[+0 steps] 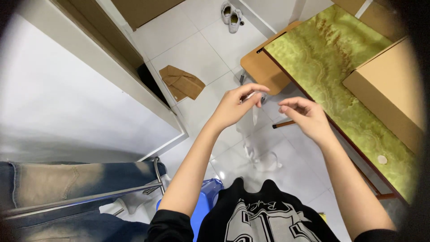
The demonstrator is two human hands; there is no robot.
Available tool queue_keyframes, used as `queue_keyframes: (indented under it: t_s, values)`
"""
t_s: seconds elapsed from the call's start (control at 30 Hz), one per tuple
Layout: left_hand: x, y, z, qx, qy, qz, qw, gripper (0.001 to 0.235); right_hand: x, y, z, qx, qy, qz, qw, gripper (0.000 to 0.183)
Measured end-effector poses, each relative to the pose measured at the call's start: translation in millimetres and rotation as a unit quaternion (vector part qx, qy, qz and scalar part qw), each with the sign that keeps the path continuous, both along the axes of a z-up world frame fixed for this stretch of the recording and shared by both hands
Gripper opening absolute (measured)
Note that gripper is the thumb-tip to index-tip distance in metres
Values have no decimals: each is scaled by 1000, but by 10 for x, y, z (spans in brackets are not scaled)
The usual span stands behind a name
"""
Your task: Packing a black garment into a plastic sleeve and then into a cardboard box
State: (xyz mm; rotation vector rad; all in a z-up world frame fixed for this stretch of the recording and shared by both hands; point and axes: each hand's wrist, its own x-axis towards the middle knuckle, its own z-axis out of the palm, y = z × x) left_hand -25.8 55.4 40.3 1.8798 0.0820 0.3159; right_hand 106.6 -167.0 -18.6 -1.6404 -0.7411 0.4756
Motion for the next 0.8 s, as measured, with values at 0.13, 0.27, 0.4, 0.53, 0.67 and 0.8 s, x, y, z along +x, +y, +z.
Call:
queue_keyframes:
  t_s: [0.13, 0.27, 0.4, 0.53, 0.67, 0.8]
  values:
    - [67, -119, 115, -19, -19, -66, 997, 23, -316, 224, 459, 9, 14, 8, 1000, 55]
    - [125, -91, 188, 1, -33, -98, 995, 22, -169, 441, 213, 41, 10, 47, 998, 46]
    - [91, 82, 217, -10, 17, -105, 994, 36, -56, 484, 205, 52, -25, -62, 996, 10]
    - [-46, 374, 32, 40, 92, -113, 989, 69, 49, 260, 408, 46, -67, -145, 986, 10]
    - [-161, 805, -795, 144, 258, -78, 952, 38, 350, -47, 226, -35, -11, -283, 958, 11]
    - [-392, 1108, -1588, 145, 352, 17, 924, 19, 802, -340, -348, -33, -80, -375, 923, 9]
